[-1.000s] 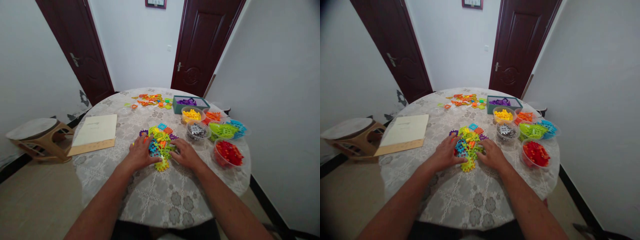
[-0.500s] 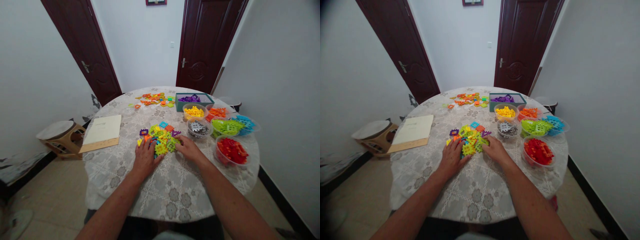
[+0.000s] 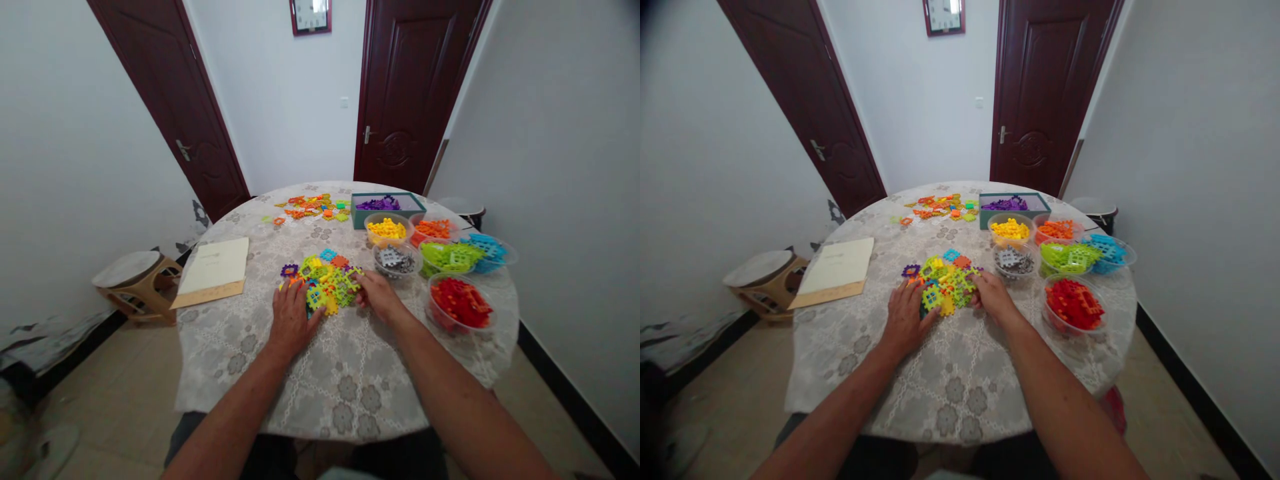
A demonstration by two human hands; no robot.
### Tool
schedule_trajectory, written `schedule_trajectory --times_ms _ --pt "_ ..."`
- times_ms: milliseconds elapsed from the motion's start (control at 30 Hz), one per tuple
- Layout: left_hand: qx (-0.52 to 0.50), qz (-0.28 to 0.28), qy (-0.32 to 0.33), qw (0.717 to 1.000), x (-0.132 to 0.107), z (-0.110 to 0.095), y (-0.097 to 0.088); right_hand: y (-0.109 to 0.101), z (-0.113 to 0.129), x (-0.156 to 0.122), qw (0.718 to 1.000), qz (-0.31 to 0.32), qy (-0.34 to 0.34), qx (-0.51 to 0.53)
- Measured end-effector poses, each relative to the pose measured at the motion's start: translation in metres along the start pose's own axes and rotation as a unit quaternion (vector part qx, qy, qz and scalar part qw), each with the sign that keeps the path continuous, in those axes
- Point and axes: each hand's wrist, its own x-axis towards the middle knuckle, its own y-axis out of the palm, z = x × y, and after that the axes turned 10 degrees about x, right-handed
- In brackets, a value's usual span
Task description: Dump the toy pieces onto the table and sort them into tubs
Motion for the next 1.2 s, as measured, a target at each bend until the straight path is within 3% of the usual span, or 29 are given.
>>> schedule_trajectory --times_ms 200,367,567,700,800,900,967,1100,1200 --pt "-0.021 0.004 0.026 0.999 0.001 0.004 -0.004 0.023 -0.003 -0.018 0.989 0.097 -0.066 -0.092" --pt "-0.061 0.005 0.058 0.996 0.007 0.007 -0.012 0.035 -0.004 -0.029 0.965 0.122 -0.119 -0.198" --pt "-0.151 0.036 0.076 0.985 0.006 0.009 -0.010 0.039 -0.006 -0.029 0.966 0.152 -0.059 -0.199" --pt "-0.272 0.101 0.002 0.957 0.008 0.007 -0.018 0.042 -0.006 -0.030 0.953 0.138 -0.134 -0.233" --pt "-0.348 0.157 -0.047 0.923 0.014 0.005 -0.030 0.043 -0.003 -0.033 0.936 0.165 -0.179 -0.255" --pt "-0.383 0.144 -0.107 0.906 0.020 0.003 -0.040 0.037 0.003 -0.034 0.913 0.161 -0.236 -0.290" --pt "-0.395 0.124 -0.172 0.894 0.022 0.003 -0.043 0.026 0.007 -0.031 0.899 0.109 -0.276 -0.321" --pt "-0.489 0.113 -0.280 0.818 0.021 0.004 -0.042 -0.003 0.007 -0.016 0.867 -0.001 -0.272 -0.417" --pt "-0.547 0.110 -0.329 0.762 0.017 0.000 -0.040 -0.017 0.000 -0.007 0.846 -0.019 -0.224 -0.484"
